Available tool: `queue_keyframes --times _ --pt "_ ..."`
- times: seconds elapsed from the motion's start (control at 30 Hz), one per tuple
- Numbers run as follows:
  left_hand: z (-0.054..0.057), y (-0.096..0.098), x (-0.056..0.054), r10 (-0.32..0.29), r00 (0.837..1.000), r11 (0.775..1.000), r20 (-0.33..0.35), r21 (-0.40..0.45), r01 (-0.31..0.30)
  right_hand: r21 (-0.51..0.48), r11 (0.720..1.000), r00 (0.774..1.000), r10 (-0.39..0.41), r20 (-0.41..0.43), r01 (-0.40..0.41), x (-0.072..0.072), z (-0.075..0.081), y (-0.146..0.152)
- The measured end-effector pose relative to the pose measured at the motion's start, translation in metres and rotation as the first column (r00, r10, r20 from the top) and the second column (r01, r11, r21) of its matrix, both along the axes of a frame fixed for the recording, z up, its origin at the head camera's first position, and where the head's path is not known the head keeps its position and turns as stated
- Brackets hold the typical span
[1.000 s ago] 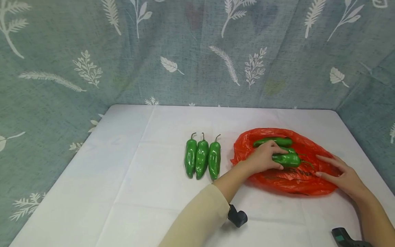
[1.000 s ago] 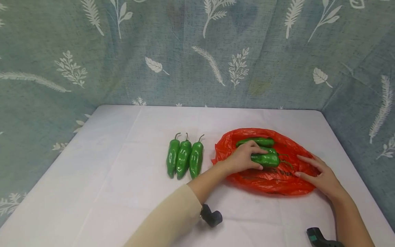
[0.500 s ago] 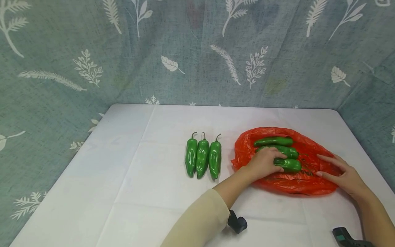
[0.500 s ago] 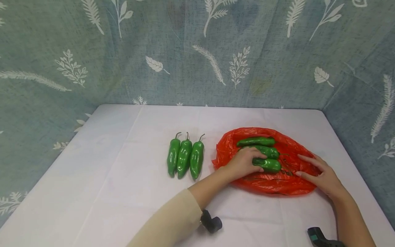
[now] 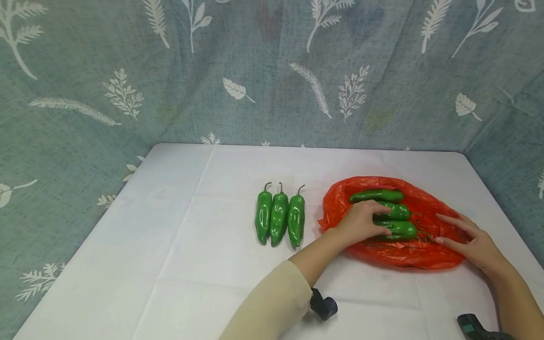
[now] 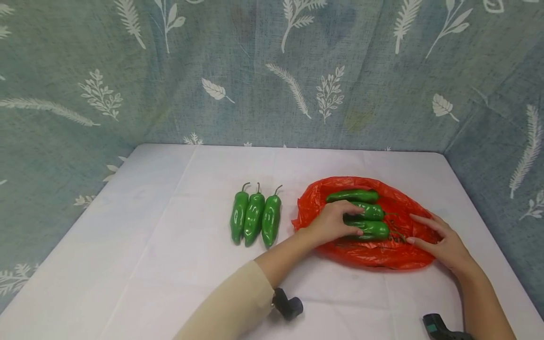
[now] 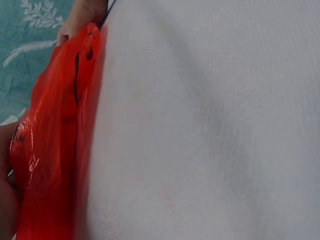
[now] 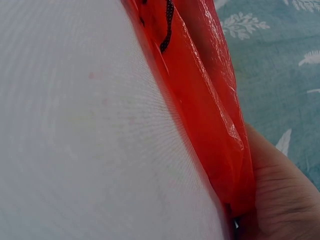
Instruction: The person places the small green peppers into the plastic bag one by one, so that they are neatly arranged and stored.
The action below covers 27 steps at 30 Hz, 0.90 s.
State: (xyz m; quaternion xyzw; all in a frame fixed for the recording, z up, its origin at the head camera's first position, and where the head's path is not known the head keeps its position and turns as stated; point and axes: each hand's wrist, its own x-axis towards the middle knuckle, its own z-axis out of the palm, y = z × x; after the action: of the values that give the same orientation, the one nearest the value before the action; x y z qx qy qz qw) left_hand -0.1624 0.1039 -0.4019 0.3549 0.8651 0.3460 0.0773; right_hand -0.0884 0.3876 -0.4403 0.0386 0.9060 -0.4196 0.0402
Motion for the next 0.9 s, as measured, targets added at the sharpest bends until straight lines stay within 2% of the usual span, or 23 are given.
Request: queue_keyframes --times 0.33,0.53,0.73,0.9 --pt "0.008 -0.015 -0.005 -0.014 0.989 0.990 0.146 0.143 -0.007 -0.020 1.000 1.000 -0.001 -0.006 0.000 0.002 0.000 -0.001" --pt "0.014 -0.027 -0.004 -0.028 0.989 0.986 0.145 0.168 0.003 -0.001 1.000 1.000 -0.002 -0.005 0.002 0.002 0.000 -0.001" --pt "0.023 -0.042 -0.006 0.002 0.993 0.984 0.114 0.179 -0.023 0.001 1.000 1.000 0.004 -0.025 -0.004 0.001 -0.001 -0.001" --pt "0.028 -0.055 -0.005 0.012 0.992 0.979 0.124 0.200 -0.036 -0.005 1.000 0.999 0.007 -0.033 -0.007 0.001 -0.002 -0.001"
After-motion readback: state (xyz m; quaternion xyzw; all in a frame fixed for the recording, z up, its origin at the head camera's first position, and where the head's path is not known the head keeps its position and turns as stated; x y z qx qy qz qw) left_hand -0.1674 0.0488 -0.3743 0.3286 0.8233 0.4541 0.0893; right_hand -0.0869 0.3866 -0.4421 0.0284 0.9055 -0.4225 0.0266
